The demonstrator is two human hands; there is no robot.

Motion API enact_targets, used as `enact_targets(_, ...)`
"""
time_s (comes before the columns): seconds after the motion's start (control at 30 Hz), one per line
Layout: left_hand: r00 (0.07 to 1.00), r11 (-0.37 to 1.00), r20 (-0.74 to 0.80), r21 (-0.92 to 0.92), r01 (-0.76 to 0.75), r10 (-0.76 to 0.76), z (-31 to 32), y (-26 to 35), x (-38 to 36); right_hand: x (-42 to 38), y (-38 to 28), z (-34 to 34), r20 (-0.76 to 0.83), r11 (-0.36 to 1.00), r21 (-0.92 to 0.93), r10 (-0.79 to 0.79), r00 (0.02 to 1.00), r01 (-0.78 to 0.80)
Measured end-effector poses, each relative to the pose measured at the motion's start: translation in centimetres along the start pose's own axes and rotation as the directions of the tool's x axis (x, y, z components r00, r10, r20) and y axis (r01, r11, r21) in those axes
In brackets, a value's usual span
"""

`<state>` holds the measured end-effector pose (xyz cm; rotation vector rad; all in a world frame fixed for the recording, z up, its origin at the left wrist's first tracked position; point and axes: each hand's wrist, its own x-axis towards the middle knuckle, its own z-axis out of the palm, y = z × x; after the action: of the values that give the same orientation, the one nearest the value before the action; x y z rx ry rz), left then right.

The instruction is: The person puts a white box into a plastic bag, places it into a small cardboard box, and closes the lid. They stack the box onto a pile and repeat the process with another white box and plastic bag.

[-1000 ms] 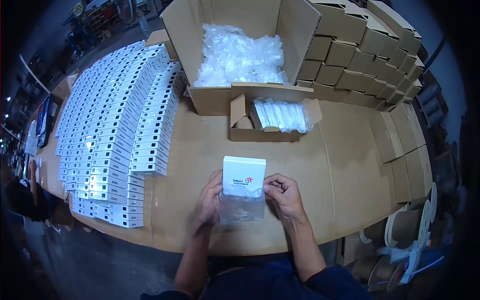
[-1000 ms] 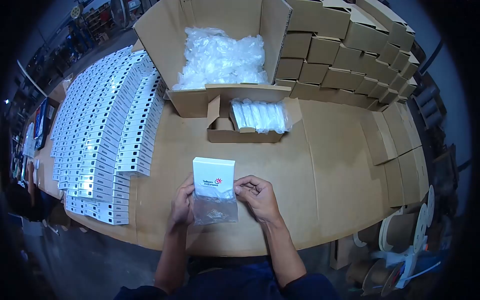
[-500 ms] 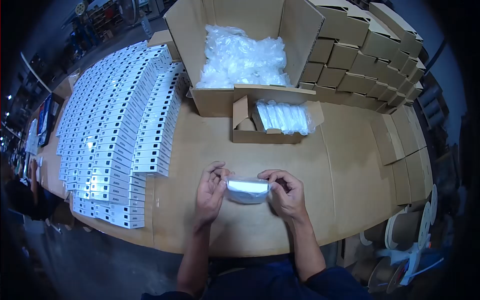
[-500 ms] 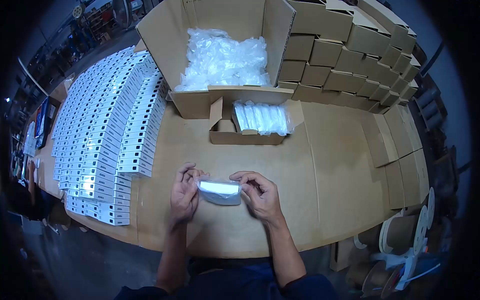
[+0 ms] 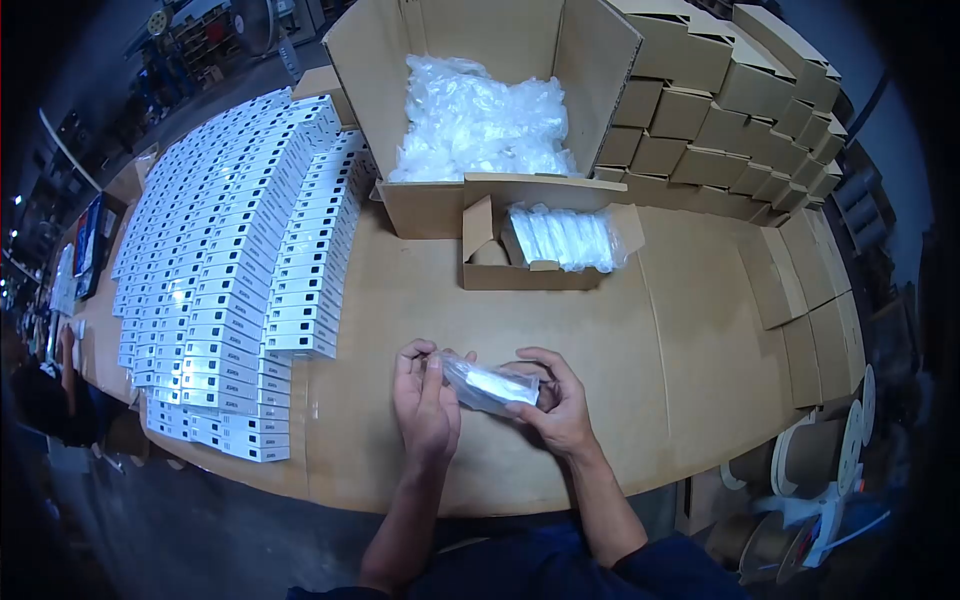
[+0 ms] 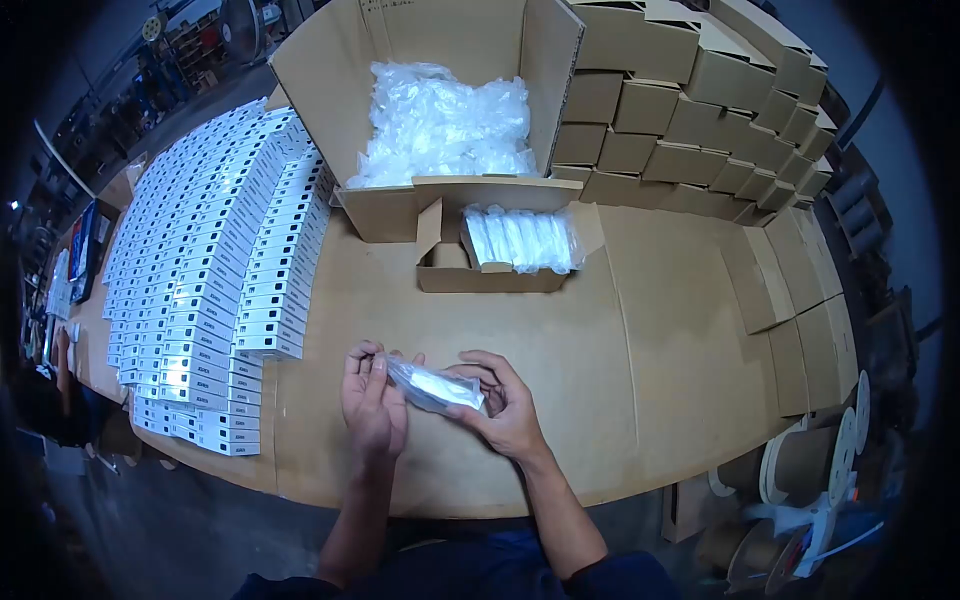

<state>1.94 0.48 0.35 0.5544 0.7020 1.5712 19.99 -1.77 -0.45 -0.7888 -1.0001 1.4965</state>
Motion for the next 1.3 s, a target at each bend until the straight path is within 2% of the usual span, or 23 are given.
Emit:
enact_targets(0.13,0.999,0.999,-0.038,-0.043,0.009,-0.01,-0.2,0.3,-0.3,0.2,-1.2,0.9,-0.027,0.998,-0.068,0.011,1.0,-0.013)
enact_targets(0.17,0.999,0.999,-0.041,-0.037,0.002,-0.003,-0.4,0.4,-0.3,0.2,-1.4,0.8,0.014,0.976,-0.209,-0.052,0.999,0.054)
enact_targets(0.27,0.999,1.0,-0.038,-0.025,-0.007,0.006,0.0,0.9,-0.3,-0.2,-1.3,1.1,-0.104,0.922,-0.381,0.037,0.994,-0.074)
enact_targets(0.3,0.999,1.0,-0.036,-0.022,-0.006,0.005,0.4,1.1,-0.4,-0.2,-1.3,1.1,-0.118,0.938,-0.34,0.023,0.993,-0.062)
enact_targets(0.4,0.971,0.889,0.178,0.401,-0.221,0.161,1.3,1.7,-0.4,-0.2,-1.2,1.1,-0.159,0.977,-0.212,-0.02,0.987,-0.015)
enact_targets(0.43,0.947,0.863,0.281,0.429,-0.267,0.154,1.0,1.7,-0.4,-0.1,-1.6,1.2,-0.151,0.984,-0.175,-0.035,0.988,0.008)
enact_targets(0.53,0.9,0.845,0.365,0.534,0.009,-0.24,0.3,2.3,-0.7,0.2,-2.7,0.8,-0.02,0.971,-0.214,-0.115,0.993,0.108)
enact_targets(0.57,0.88,0.817,0.407,0.576,-0.039,-0.245,-0.6,1.4,-0.3,0.3,-2.8,0.7,-0.005,0.952,-0.28,-0.127,0.992,0.12)
enact_targets(0.67,0.905,0.854,0.275,0.496,0.154,-0.323,-0.7,0.9,-0.8,0.1,-2.5,1.2,-0.094,0.962,-0.233,-0.166,0.982,0.14)
enact_targets(0.77,0.933,0.887,0.152,0.389,0.247,-0.327,0.3,0.6,-1.5,0.3,-1.3,1.2,-0.12,0.927,-0.262,-0.307,0.944,0.268)
enact_targets(0.87,0.908,0.889,0.171,0.336,0.312,-0.383,0.9,0.9,-1.9,0.3,-1.0,1.5,-0.103,0.927,-0.279,-0.288,0.952,0.25)
enact_targets(0.9,0.917,0.878,0.15,0.38,0.292,-0.37,0.4,0.2,-1.8,0.3,-1.0,1.7,-0.157,0.961,-0.214,-0.21,0.965,0.174)
enact_targets(1.0,0.93,0.902,0.088,0.288,0.32,-0.358,0.0,-0.9,-1.9,0.1,-1.5,2.2,-0.284,0.999,0.002,0.051,0.957,-0.053)
enact_targets(1.03,0.932,0.895,0.008,0.279,0.347,-0.363,0.2,-1.1,-1.8,0.1,-1.0,1.8,-0.262,0.999,0.035,0.039,0.964,-0.031)
enact_targets(1.13,0.933,0.879,-0.04,0.322,0.351,-0.358,-0.4,-1.8,-1.4,0.4,-1.3,2.7,-0.332,0.964,0.166,-0.143,0.932,0.207)
enact_targets(1.17,0.939,0.885,-0.041,0.324,0.335,-0.341,-0.5,-1.9,-1.3,0.3,-1.0,1.8,-0.272,0.963,-0.018,-0.265,0.925,0.271)
enact_targets(1.23,0.949,0.893,-0.04,0.329,0.307,-0.311,-0.7,-2.1,-1.3,0.2,-1.8,0.4,-0.004,0.915,-0.257,-0.324,0.946,0.312)
enact_targets(1.27,0.95,0.899,-0.025,0.317,0.304,-0.313,-0.7,-2.1,-1.2,0.3,-2.1,0.0,0.129,0.863,-0.366,-0.324,0.937,0.349)
enact_targets(1.3,0.949,0.903,-0.008,0.304,0.302,-0.314,-0.8,-2.1,-1.2,0.3,-3.5,0.4,0.153,0.849,-0.464,-0.204,0.967,0.252)
